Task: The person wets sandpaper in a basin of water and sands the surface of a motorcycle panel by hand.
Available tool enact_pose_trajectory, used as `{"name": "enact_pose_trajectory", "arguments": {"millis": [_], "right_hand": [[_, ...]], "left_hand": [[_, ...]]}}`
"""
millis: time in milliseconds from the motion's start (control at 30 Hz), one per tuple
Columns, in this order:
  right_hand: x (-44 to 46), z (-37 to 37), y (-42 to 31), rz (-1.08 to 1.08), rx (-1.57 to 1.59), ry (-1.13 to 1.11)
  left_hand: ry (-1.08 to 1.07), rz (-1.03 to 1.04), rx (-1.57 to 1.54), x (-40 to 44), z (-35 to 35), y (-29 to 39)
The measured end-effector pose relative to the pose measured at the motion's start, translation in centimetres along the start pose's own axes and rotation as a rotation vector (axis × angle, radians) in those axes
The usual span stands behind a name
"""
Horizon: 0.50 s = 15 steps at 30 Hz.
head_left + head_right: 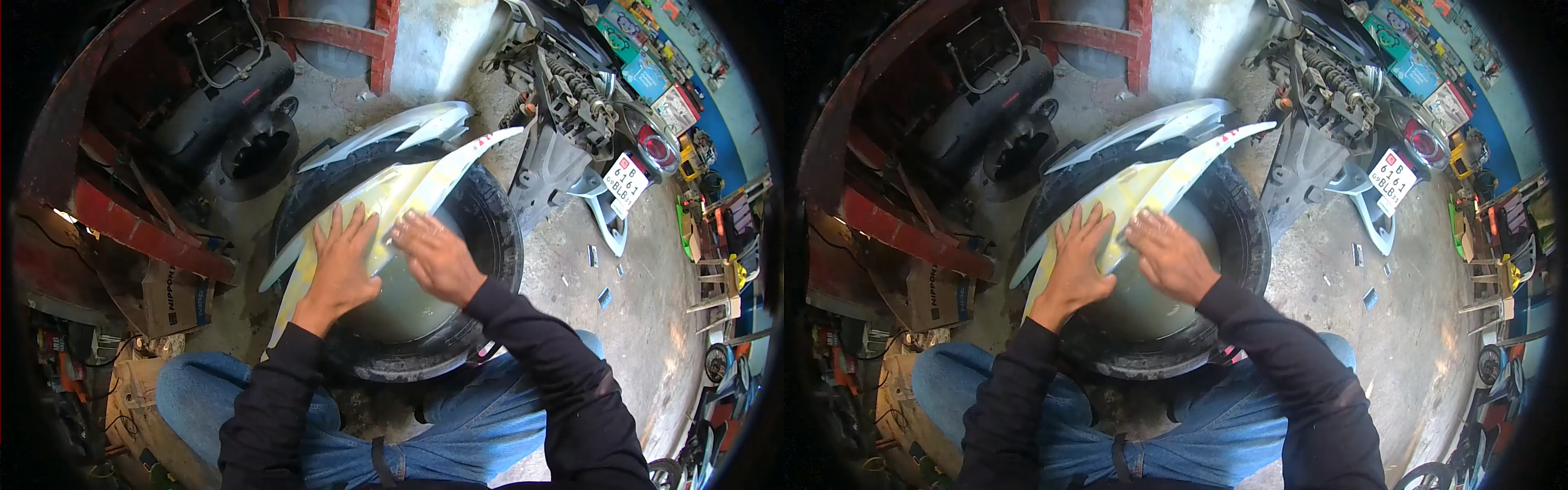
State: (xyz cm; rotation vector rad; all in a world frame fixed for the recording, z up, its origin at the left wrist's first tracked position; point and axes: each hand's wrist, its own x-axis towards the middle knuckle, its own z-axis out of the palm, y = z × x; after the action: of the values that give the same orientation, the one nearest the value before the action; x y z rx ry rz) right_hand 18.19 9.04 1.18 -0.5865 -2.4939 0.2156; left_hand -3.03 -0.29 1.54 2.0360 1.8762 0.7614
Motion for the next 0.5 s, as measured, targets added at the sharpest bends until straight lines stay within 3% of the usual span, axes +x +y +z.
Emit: {"name": "enact_pose_trajectory", "arguments": {"millis": [100, 167, 300, 433, 500], "right_hand": [[0.9, -0.5, 2.0, -0.079, 0.027, -0.035], [1.6, -0.5, 3.3, 0.044, -0.08, 0.05], [-0.1, -0.1, 0.0, -0.065, 0.075, -0.011], [1.0, -0.2, 2.2, 0.042, 0.02, 0.033], [-0.1, 0.4, -0.1, -0.064, 0.021, 0.026]], "left_hand": [[-0.005, -0.014, 0.012, 0.2, 0.0, 0.1], [-0.007, -0.018, 0.006, 0.0, 0.2, 0.1], [-0.02, -0.02, 0.029, 0.0, 0.4, 0.1], [-0.013, -0.009, 0.028, 0.1, 0.3, 0.2], [-0.018, -0.015, 0.01, 0.1, 0.2, 0.1]]}}
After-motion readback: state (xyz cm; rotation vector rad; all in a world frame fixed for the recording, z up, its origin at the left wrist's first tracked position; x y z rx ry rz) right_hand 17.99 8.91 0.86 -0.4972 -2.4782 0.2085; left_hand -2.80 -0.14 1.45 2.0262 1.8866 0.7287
